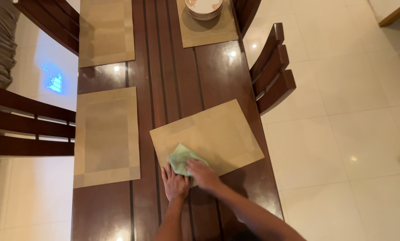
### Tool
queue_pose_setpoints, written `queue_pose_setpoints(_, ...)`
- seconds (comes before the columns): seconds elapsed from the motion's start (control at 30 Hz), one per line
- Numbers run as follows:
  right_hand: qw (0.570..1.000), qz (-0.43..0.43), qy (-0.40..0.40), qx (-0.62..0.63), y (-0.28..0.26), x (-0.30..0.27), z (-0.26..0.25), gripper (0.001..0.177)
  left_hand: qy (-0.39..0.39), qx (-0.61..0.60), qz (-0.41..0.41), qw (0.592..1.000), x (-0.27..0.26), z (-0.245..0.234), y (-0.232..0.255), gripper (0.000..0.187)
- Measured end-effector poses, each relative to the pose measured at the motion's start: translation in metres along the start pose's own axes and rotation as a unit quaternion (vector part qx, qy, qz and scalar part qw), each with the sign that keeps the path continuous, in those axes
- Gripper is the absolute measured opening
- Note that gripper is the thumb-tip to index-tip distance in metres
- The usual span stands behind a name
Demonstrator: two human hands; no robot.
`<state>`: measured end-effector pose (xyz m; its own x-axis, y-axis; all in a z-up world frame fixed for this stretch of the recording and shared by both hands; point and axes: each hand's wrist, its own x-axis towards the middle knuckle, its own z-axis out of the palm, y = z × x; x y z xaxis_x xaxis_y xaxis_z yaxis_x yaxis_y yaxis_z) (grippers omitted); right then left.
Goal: The person wipes the dining table placemats and a stack of plates using a green cloth. They clean each placemat in sequence and then wipe the plates before placing them back on the table.
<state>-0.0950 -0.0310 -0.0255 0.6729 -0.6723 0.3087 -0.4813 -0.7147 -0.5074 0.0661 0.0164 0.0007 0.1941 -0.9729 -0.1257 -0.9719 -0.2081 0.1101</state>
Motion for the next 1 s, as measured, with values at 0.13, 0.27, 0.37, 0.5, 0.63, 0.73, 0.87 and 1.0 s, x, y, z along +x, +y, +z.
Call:
queue_pose_setpoints(0.13,0.999,0.024,0.018,-0.022,0.021,-0.019,-0.018,0.041,0.008,-0.017,-0.006,1.000,0.003,-0.002,-0.001,0.054)
queue_pose_setpoints(0.27,0.991,0.102,0.075,-0.039,0.092,-0.038,-0.074,0.040,0.090,-0.087,0.012,0.992,-0.005,-0.004,0.003,0.059)
queue_pose_setpoints(0.37,0.947,0.312,0.061,-0.054,0.133,-0.046,-0.117,0.024,0.086,-0.078,0.007,0.993,-0.003,-0.007,0.003,0.060)
queue_pose_setpoints(0.5,0.930,0.265,0.216,-0.135,0.135,-0.042,-0.126,0.043,0.073,-0.070,0.001,0.995,-0.006,-0.008,0.003,0.060)
queue_pose_setpoints(0.63,0.816,0.379,0.204,0.386,0.088,0.009,-0.058,0.039,0.072,-0.072,0.002,0.995,-0.003,-0.006,0.001,0.061)
queue_pose_setpoints(0.73,0.995,0.080,0.053,0.026,0.043,0.025,-0.008,0.041,0.033,-0.044,-0.011,0.998,-0.001,-0.003,0.002,0.056)
queue_pose_setpoints(0.87,0.999,0.020,-0.013,-0.049,0.047,0.034,0.005,0.053,0.019,-0.038,-0.014,0.999,0.002,-0.003,0.001,0.055)
queue_pose_setpoints(1.0,0.944,0.298,0.009,0.141,0.115,0.038,-0.036,0.037,0.067,-0.077,0.004,0.995,-0.002,-0.006,0.002,0.059)
